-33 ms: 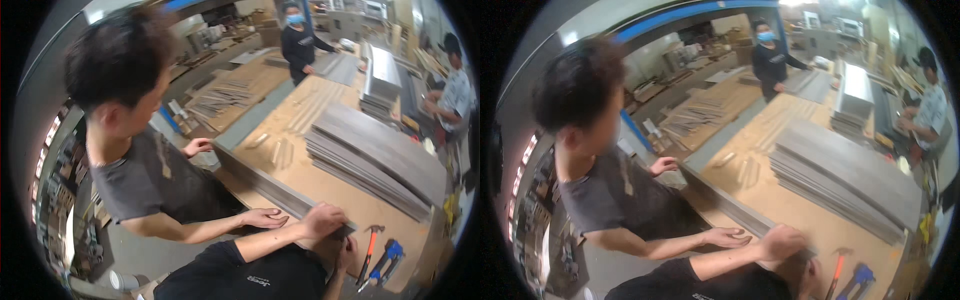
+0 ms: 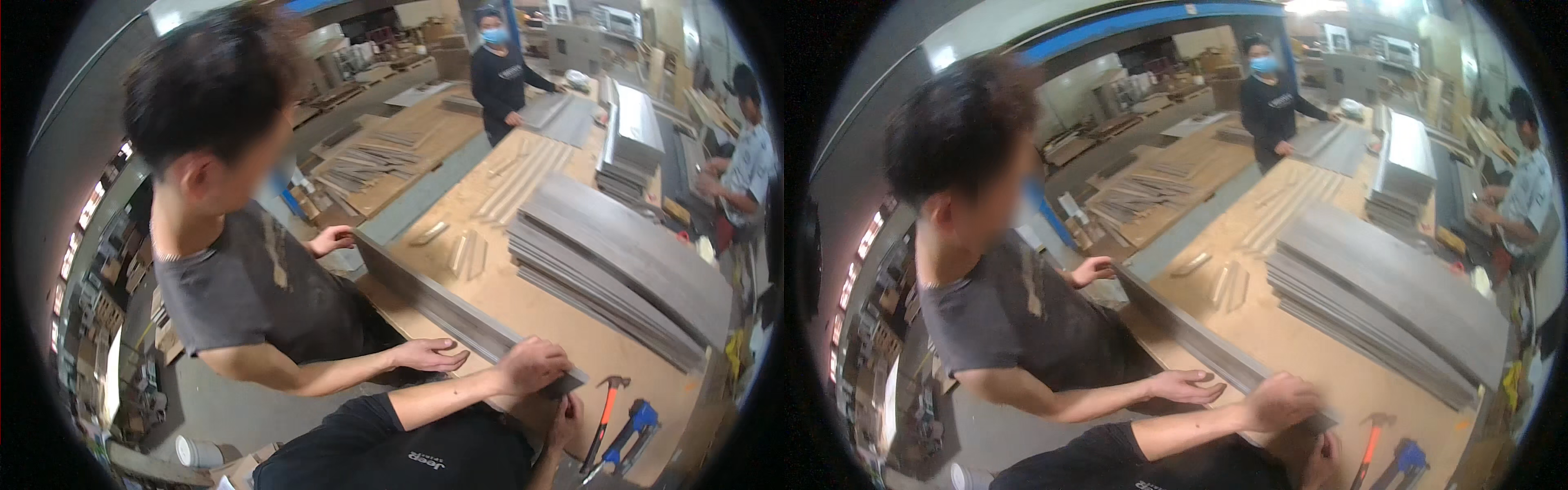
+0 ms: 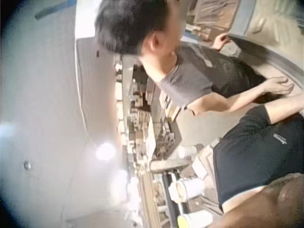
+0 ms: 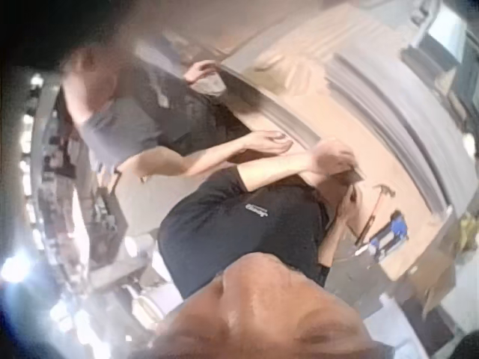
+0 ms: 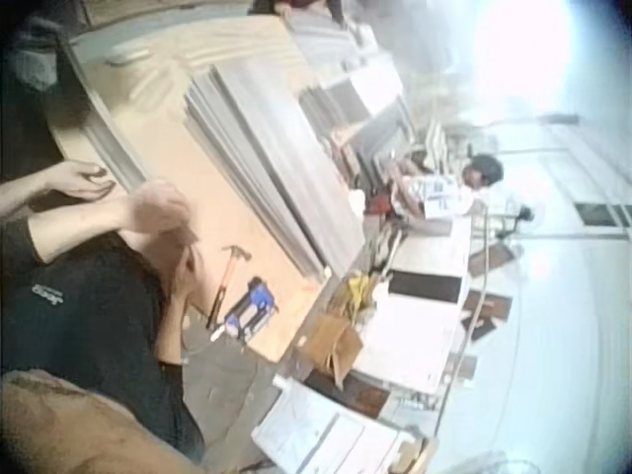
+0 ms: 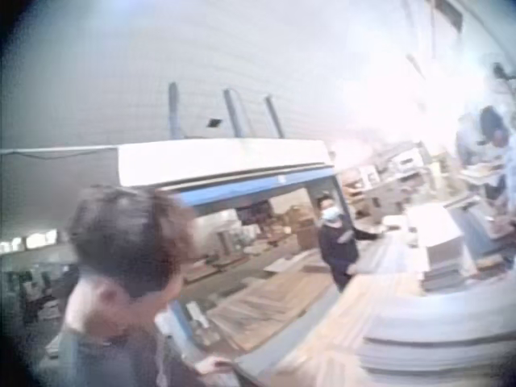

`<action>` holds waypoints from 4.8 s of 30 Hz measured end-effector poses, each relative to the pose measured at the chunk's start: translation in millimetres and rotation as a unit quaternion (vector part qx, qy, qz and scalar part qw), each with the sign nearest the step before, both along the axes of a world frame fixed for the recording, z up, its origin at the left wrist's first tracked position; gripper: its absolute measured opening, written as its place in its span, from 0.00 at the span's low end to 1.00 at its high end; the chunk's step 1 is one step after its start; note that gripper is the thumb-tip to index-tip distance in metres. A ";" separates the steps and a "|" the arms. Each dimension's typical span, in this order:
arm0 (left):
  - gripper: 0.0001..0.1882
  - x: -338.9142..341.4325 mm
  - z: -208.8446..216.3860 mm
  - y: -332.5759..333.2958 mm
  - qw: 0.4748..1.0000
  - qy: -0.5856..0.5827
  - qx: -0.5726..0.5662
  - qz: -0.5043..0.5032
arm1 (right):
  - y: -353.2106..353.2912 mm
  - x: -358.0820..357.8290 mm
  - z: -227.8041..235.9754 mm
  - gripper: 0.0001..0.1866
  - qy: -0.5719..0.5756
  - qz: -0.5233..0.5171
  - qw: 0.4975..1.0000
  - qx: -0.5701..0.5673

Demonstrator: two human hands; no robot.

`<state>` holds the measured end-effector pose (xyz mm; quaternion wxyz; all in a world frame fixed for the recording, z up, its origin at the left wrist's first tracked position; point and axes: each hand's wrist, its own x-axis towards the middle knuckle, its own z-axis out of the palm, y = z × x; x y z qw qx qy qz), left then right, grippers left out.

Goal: The person assembles wooden panels by fitting wooden trim strips along the edges of the panels by hand and securing them using a pneumatic nail gun and a hammer.

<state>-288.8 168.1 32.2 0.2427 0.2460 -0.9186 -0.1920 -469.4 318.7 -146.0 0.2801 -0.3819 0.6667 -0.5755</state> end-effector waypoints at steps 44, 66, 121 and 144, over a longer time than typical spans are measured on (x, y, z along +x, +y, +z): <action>0.28 326.2 -90.5 -87.7 0.878 0.039 0.263 0.398 | -74.0 47.9 50.6 0.32 -0.144 -0.098 0.981 0.080; 0.23 456.3 -102.6 -183.6 0.863 -0.110 0.038 0.491 | -84.2 41.0 16.2 0.34 -0.096 -0.112 0.981 0.127; 0.09 442.4 -33.0 -133.6 0.666 0.494 0.335 0.447 | 14.3 -199.3 -42.4 0.13 0.219 -0.110 0.964 0.105; 0.21 373.5 -81.8 -108.1 0.748 0.556 0.225 0.284 | -240.9 339.3 306.5 0.20 0.394 0.364 0.842 0.063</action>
